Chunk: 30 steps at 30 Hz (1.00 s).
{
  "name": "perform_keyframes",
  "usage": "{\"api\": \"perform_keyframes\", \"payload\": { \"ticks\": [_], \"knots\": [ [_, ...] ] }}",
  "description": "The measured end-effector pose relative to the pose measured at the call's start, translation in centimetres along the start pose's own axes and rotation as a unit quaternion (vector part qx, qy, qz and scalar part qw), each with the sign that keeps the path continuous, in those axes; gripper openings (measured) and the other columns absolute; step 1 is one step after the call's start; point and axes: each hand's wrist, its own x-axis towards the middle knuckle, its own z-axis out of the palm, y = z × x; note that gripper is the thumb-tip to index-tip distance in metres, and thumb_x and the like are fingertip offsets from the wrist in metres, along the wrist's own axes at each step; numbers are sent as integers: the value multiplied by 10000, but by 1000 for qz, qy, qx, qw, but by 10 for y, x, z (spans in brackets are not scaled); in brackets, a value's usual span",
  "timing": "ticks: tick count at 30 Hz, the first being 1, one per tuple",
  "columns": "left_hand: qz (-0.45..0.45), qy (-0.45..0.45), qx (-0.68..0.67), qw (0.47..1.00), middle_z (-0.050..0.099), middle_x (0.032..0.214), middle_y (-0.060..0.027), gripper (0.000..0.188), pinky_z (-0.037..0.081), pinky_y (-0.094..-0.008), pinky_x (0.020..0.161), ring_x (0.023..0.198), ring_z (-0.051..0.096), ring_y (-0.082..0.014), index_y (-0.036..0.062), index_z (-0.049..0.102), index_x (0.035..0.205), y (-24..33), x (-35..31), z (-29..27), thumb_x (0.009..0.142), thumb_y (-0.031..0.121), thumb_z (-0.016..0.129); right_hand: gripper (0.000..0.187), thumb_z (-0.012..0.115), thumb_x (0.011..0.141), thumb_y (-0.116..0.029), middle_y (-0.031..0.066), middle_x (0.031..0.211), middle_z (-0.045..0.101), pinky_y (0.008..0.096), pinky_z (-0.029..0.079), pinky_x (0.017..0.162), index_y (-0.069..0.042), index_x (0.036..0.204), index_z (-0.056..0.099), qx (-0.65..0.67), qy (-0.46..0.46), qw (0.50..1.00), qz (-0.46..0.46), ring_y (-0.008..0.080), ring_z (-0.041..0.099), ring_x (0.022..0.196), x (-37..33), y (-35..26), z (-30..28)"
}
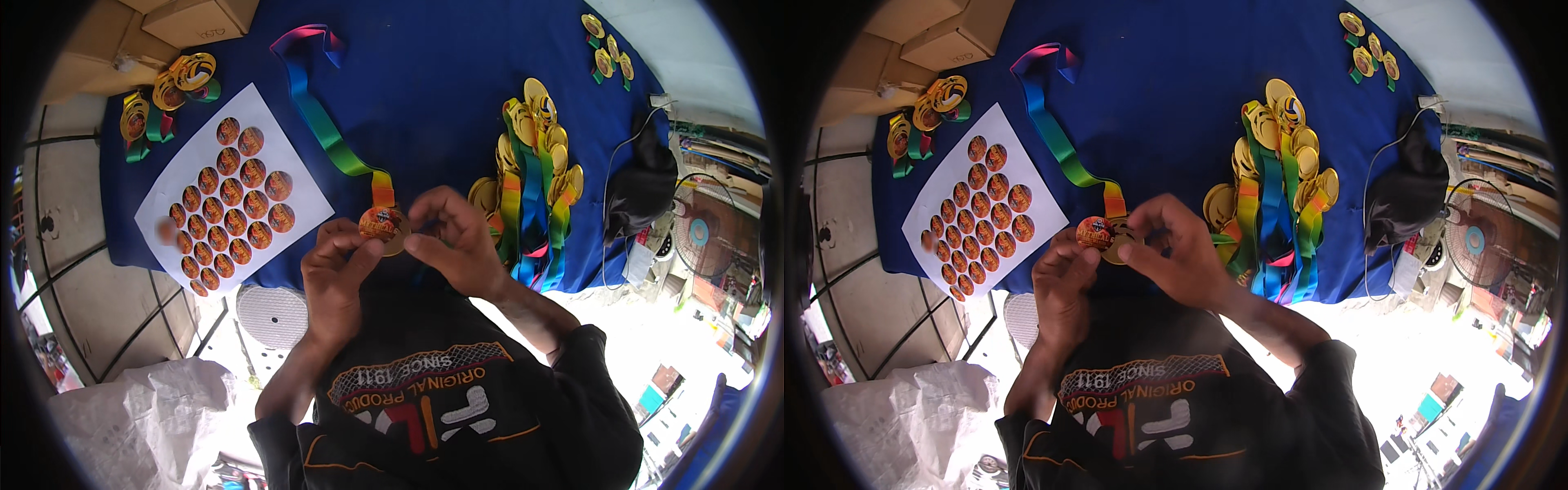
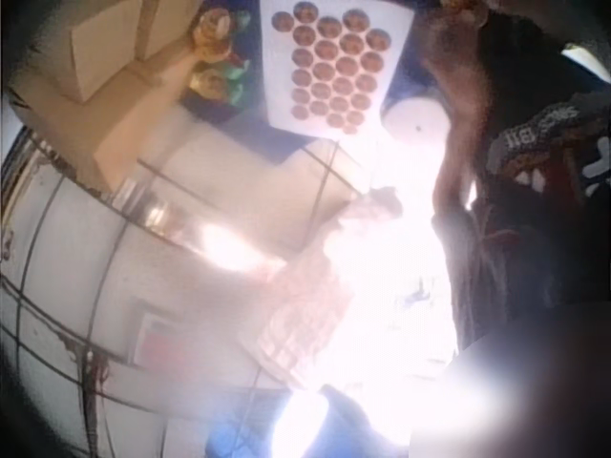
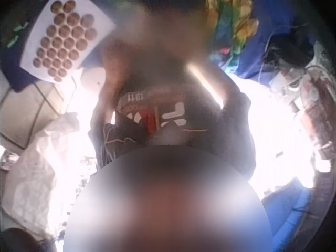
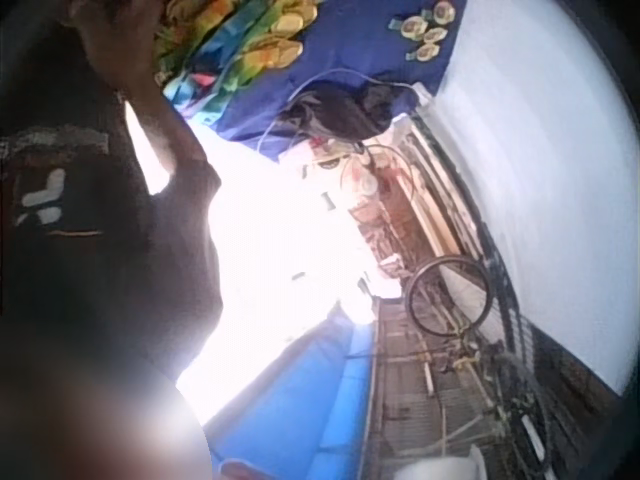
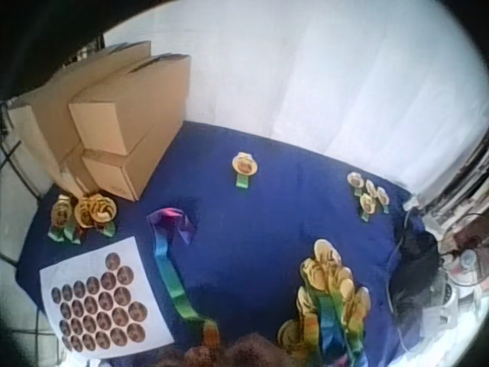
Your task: The person assembles medals by attaching colorful ribbons to gold-colored medallions and applying circular stickers to the front of each medallion. The person handles ribbons, medallions, and sticker sheets, repeatedly threading ribbons through medallion loops and pressing stickers onto the surfaces.
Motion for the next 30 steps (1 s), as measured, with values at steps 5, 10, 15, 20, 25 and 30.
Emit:
{"api": "perform_keyframes", "payload": {
  "ticks": [5,10,15,20,25,30],
  "knots": [
    [33,-35,38,998,556,1141,-43,100,489,-266,873,1023,583,-121,6,717,967,-5,0,2,896,40,778,83,699,935,-37,53,1085,587,230,479,692,-25,981,631,-38,-3,998,-47,67,601,889,-5,3,4],
    [67,36,257,963,554,1113,-53,163,498,-274,807,955,594,-125,-10,731,974,-2,-7,-1,868,86,808,67,679,957,-54,65,1075,568,274,451,796,-19,991,632,-163,-36,986,-24,100,543,926,-11,-2,-4],
    [113,9,362,925,575,1053,-92,147,495,-327,757,896,614,-191,-15,744,909,-5,-6,-5,831,91,810,104,725,923,-90,88,1065,599,332,466,827,-24,951,651,-256,-51,964,-57,192,588,958,-15,8,-7],
    [163,5,463,871,600,1008,-124,131,506,-386,759,897,633,-266,-4,748,877,-9,-5,-4,810,91,809,107,764,874,-103,101,1057,612,394,473,856,-35,897,684,-339,7,939,-61,272,593,1003,-20,19,-3],
    [176,6,529,830,643,967,-132,113,522,-375,766,871,661,-278,-16,747,896,-13,-1,-3,828,64,789,126,758,865,-130,123,1062,609,439,478,845,-34,881,679,-368,30,927,-62,328,579,994,-21,23,2],
    [205,2,528,824,668,985,-125,112,533,-394,754,885,672,-294,8,747,889,-16,4,-6,831,91,793,107,734,877,-122,112,1040,614,442,486,829,-36,897,674,-393,40,916,-69,332,580,987,-19,22,5]
  ]
}}
